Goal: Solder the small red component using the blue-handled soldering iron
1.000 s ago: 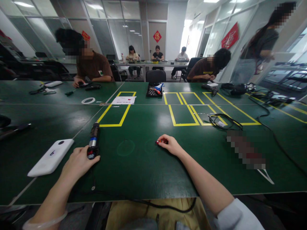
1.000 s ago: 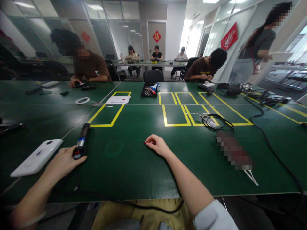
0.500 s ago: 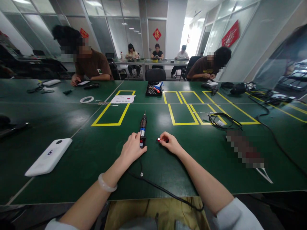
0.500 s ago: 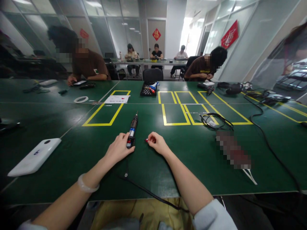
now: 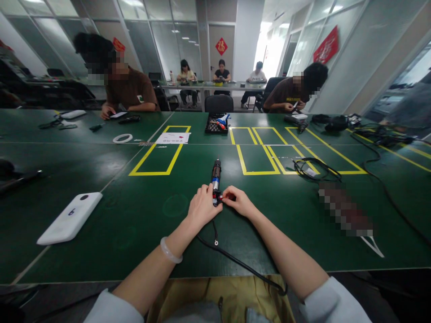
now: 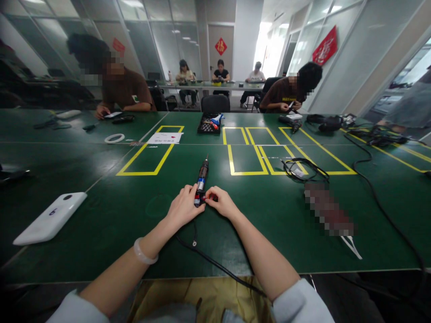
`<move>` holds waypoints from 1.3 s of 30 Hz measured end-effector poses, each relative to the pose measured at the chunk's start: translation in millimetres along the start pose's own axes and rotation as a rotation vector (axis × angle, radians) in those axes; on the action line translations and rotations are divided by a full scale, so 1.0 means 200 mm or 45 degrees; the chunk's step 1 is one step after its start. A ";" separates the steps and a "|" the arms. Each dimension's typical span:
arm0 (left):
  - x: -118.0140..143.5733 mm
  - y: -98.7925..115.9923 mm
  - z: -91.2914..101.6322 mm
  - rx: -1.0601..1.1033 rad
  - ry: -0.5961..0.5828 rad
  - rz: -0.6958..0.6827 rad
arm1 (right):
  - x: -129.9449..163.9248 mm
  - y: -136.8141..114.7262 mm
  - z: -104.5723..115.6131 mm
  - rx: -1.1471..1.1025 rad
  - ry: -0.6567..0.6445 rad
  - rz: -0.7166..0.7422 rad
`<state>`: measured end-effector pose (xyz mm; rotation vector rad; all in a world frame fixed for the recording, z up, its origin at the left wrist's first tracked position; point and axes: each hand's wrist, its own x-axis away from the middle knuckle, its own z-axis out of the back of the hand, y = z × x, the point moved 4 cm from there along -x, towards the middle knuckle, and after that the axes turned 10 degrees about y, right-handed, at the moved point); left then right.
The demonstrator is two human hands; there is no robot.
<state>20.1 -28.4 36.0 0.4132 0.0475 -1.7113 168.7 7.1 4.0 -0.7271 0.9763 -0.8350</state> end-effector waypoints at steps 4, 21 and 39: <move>0.00 0.00 -0.02 0.001 0.022 -0.008 | 0.00 -0.01 0.00 0.028 -0.003 -0.013; -0.04 0.00 0.00 -0.117 0.037 0.019 | 0.01 0.01 0.01 -0.094 0.041 -0.154; 0.14 -0.47 0.20 -0.371 -0.093 0.133 | 0.01 0.01 0.04 -0.046 0.029 -0.167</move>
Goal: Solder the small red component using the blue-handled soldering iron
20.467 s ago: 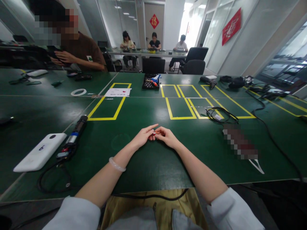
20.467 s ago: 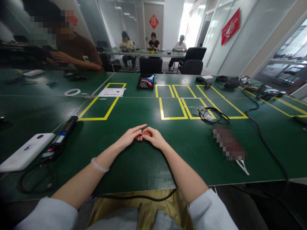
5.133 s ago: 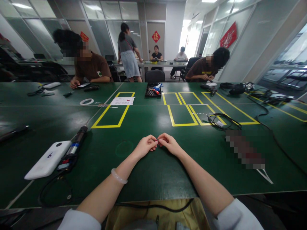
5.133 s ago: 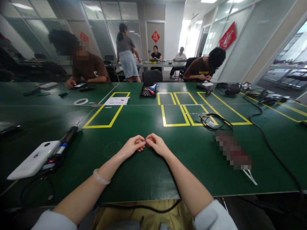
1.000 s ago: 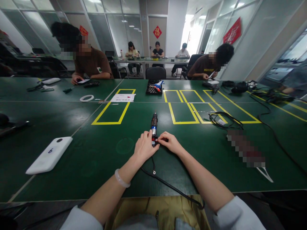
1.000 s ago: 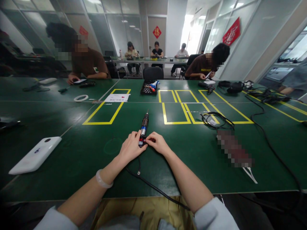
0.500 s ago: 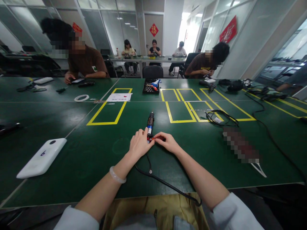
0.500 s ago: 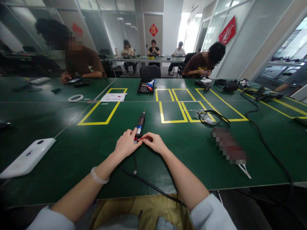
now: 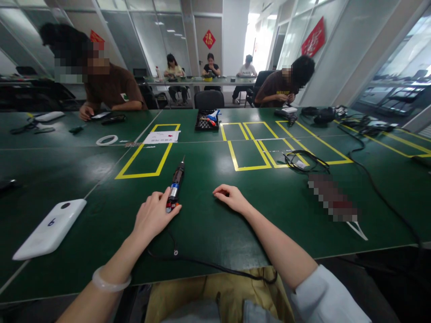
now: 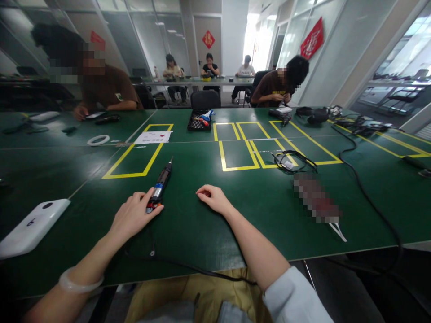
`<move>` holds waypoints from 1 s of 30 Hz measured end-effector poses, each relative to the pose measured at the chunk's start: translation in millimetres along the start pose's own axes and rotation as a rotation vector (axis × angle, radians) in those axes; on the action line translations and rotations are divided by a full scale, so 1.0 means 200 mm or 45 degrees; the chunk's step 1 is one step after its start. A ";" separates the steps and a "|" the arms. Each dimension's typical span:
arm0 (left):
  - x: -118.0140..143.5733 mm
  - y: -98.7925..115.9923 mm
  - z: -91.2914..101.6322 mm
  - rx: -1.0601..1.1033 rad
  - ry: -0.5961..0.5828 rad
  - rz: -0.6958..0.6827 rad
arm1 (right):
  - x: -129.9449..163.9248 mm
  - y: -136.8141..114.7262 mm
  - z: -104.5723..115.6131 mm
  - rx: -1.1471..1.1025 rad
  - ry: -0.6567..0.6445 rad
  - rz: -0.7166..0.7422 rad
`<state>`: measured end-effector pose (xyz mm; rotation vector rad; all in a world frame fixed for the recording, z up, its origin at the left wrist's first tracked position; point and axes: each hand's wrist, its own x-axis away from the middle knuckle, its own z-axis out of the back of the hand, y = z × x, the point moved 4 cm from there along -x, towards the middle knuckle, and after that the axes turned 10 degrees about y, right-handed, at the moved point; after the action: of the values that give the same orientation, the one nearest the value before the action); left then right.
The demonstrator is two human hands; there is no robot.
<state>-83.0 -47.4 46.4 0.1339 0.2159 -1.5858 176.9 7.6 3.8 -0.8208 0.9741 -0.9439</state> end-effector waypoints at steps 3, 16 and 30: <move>0.05 -0.20 0.00 -0.032 -0.018 0.089 | 0.00 0.00 0.00 0.008 0.000 0.006; 0.23 -1.00 -0.05 0.136 0.155 0.452 | 0.00 0.01 -0.01 -0.003 -0.016 0.003; 0.27 -1.32 -0.09 0.185 0.438 0.325 | 0.00 -0.01 -0.01 0.008 -0.044 -0.014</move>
<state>-348.1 -91.5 30.9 0.5293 0.3371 -1.3157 174.8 6.2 3.9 -0.8353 0.9368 -0.9389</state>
